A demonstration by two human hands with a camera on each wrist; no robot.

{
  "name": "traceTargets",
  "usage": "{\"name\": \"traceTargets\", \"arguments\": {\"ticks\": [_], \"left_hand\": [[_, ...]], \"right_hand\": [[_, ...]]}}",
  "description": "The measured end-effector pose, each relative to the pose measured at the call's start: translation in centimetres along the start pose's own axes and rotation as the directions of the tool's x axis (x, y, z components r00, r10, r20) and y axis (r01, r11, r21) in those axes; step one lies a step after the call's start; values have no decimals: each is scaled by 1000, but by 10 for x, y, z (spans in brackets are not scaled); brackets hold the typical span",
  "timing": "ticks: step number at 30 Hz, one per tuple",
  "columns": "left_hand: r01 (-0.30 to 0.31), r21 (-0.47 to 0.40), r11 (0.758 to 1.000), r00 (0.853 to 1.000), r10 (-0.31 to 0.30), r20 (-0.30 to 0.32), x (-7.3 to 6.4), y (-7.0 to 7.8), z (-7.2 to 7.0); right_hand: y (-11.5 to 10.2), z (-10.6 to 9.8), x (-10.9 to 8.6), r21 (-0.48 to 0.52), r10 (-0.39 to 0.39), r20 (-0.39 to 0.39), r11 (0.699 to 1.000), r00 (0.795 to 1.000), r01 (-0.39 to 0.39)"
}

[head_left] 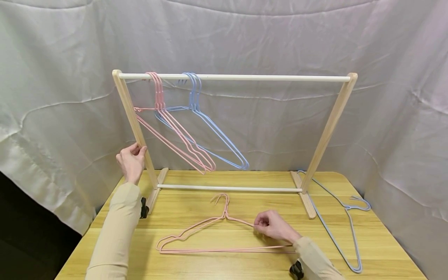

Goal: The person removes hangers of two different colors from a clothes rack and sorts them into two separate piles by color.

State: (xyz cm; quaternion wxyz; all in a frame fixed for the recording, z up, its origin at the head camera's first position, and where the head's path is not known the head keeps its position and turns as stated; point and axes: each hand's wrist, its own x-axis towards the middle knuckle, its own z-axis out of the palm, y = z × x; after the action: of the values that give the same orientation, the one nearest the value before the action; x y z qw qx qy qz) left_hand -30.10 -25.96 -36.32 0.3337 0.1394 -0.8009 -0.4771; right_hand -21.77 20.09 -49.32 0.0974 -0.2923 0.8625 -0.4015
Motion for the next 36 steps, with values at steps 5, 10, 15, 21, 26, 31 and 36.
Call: {"name": "traceTargets", "arguments": {"ticks": [5, 10, 15, 21, 26, 31, 36], "left_hand": [[-13, 5, 1000, 1000, 13, -10, 0, 0, 0], [-21, 8, 1000, 1000, 21, -18, 0, 0, 0], [-23, 11, 1000, 999, 23, -22, 0, 0, 0], [-15, 13, 1000, 1000, 16, -17, 0, 0, 0], [-11, 4, 1000, 1000, 11, -11, 0, 0, 1], [-8, 1, 1000, 1000, 8, -8, 1, 0, 1], [0, -7, 1000, 1000, 0, -7, 1, 0, 0]], "right_hand": [[0, 1, 0, -4, 5, -4, 1000, 1000, -5], [-1, 1, 0, -19, 16, -4, 1000, 1000, -16], [-2, 1, -1, -33, 26, -2, 999, 1000, -26], [-1, 1, -1, -20, 27, -7, 999, 1000, -27], [-1, -4, 0, -17, 15, -30, 1000, 999, -16], [-17, -29, 10, -102, -66, -110, 993, 992, 55], [-59, -75, 37, -114, -67, -219, 993, 973, 43]]}}
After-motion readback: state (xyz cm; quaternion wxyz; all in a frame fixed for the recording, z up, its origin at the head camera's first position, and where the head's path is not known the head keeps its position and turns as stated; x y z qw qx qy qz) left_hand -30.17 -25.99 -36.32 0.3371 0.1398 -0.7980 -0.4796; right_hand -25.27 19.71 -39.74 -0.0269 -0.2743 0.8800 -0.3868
